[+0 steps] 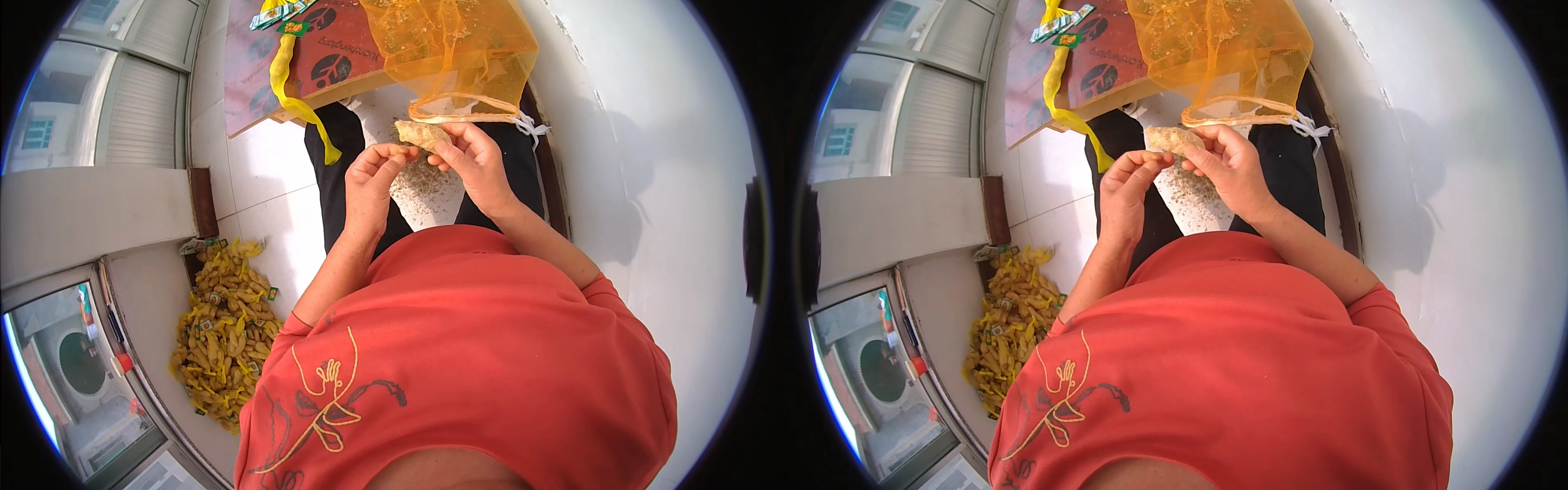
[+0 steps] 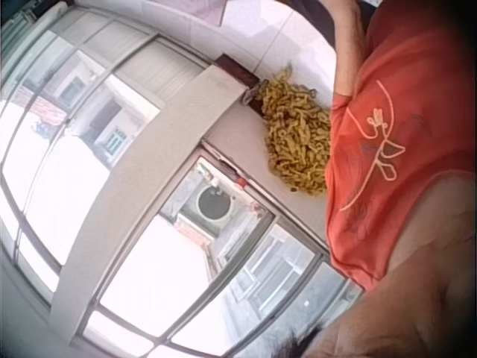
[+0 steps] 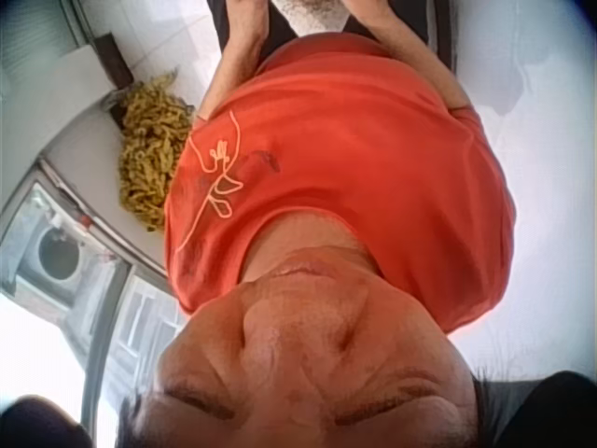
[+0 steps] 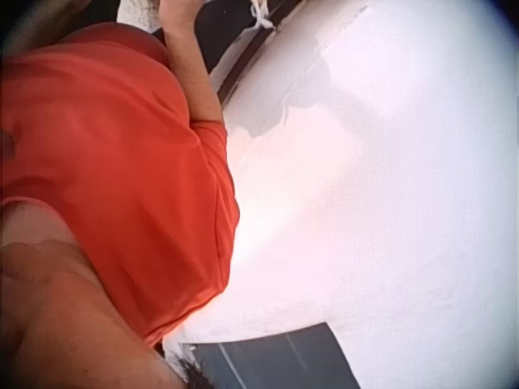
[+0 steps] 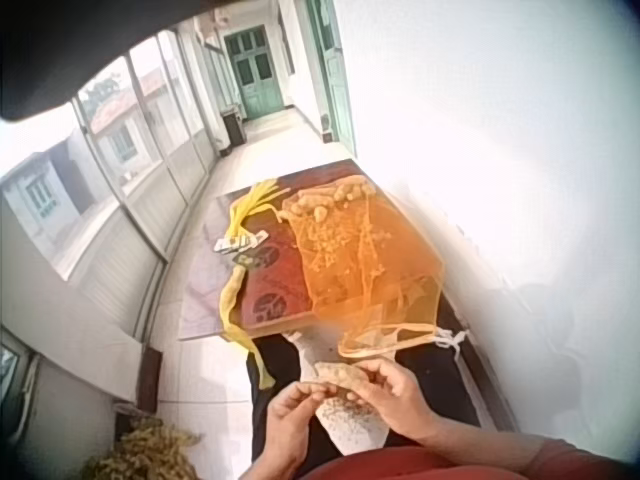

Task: The person peels ginger by hand, removing the skin and placing the peels on a white surface. They then tie a yellow ribbon around a small packet and place it on a red box before continuing to peel more ginger.

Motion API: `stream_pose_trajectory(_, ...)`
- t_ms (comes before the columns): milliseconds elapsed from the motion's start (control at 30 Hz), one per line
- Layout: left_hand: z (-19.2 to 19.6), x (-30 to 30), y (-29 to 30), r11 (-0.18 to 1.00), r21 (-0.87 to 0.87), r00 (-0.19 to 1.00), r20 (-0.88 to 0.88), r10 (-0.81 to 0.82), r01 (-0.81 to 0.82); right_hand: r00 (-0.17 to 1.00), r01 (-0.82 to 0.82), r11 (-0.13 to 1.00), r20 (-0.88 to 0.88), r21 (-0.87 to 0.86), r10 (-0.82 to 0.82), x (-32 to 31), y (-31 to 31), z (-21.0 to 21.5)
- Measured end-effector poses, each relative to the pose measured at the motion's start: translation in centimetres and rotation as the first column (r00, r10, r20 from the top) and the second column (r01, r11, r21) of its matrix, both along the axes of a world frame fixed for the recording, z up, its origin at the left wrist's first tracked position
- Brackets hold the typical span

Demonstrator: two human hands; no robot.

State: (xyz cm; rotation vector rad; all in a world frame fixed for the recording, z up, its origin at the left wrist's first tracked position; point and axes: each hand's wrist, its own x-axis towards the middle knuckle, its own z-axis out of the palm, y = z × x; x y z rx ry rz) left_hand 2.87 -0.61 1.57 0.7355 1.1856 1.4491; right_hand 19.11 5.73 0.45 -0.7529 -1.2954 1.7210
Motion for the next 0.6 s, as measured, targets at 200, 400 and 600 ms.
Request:
stream_pose_trajectory(200,0.4,0.0,0.1,0.999,-0.037,0.982,0.187,0.009,-0.002,0.999,0.005,1.000,-0.041,0.029,-0.004,-0.3,-0.2,0.2)
stream_pose_trajectory(400,-0.6,-0.5,0.3,0.999,-0.043,0.954,0.297,0.027,-0.015,0.997,0.042,0.962,0.051,0.271,-0.058,-0.4,-0.4,-0.5)
stream_pose_trajectory(600,-0.5,-0.4,0.3,0.998,0.006,0.993,0.106,0.059,-0.060,0.999,0.026,0.978,0.017,0.205,-0.030,-0.4,-0.5,-0.3)
